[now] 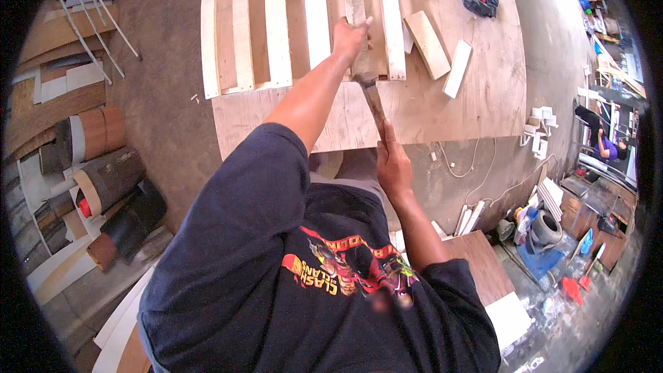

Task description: The person hammers a nail into a piece of wood, aligns several white boards on a wooden base, and then marks a white board with a pencil and cuts it with a hand saw.

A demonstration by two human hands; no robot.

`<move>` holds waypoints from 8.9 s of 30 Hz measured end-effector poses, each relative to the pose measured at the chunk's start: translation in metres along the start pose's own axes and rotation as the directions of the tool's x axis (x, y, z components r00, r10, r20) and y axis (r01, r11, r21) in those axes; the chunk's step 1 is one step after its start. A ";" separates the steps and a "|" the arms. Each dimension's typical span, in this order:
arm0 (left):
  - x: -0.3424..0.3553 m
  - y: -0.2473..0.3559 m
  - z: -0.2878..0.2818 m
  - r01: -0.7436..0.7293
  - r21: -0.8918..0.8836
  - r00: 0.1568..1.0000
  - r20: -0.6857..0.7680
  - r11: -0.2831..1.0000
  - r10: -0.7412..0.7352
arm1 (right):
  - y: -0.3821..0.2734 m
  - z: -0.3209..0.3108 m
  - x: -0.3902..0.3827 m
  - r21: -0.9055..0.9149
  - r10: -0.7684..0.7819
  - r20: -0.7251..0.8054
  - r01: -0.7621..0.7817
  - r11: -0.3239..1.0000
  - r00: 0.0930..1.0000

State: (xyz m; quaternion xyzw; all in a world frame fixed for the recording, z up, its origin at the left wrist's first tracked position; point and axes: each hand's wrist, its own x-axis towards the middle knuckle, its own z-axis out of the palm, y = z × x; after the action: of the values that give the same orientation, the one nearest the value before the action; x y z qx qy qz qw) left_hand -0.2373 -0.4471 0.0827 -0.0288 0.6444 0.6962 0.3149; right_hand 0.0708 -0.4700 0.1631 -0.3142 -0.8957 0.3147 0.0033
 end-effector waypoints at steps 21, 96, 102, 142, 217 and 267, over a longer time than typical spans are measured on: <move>0.008 0.003 0.002 -0.021 0.006 0.999 -0.027 1.000 0.021 | -0.012 -0.026 0.016 0.090 -0.178 -0.257 0.207 0.974 0.950; -0.096 0.020 0.095 -0.402 0.735 0.869 0.119 0.546 0.479 | 0.108 -0.053 0.301 -0.266 -0.490 0.079 0.492 0.829 0.868; -0.124 0.012 -0.037 -0.201 0.893 0.795 -0.092 0.403 0.600 | 0.070 -0.037 0.322 -0.446 -0.251 0.100 0.269 0.853 0.963; -0.174 0.015 -0.141 0.093 0.517 0.672 -0.663 0.851 0.329 | -0.010 -0.063 0.163 0.934 0.030 0.175 -0.176 0.312 0.984; -0.264 -0.075 -0.181 0.011 -0.765 0.849 -0.333 0.643 -0.410 | -0.088 0.091 0.048 -0.094 -0.767 0.409 0.859 0.503 0.494; -0.251 -0.051 -0.228 0.205 -0.726 0.863 -0.183 0.656 -0.472 | -0.233 0.117 0.597 -0.097 -0.716 -0.211 0.715 0.693 0.665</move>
State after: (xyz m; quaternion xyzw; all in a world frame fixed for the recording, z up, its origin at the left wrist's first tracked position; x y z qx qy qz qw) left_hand -0.0956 -0.7585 0.1114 -0.3900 0.3694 0.7936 0.2857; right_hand -0.5629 -0.3390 0.0869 0.0277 -0.9410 0.2467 0.2301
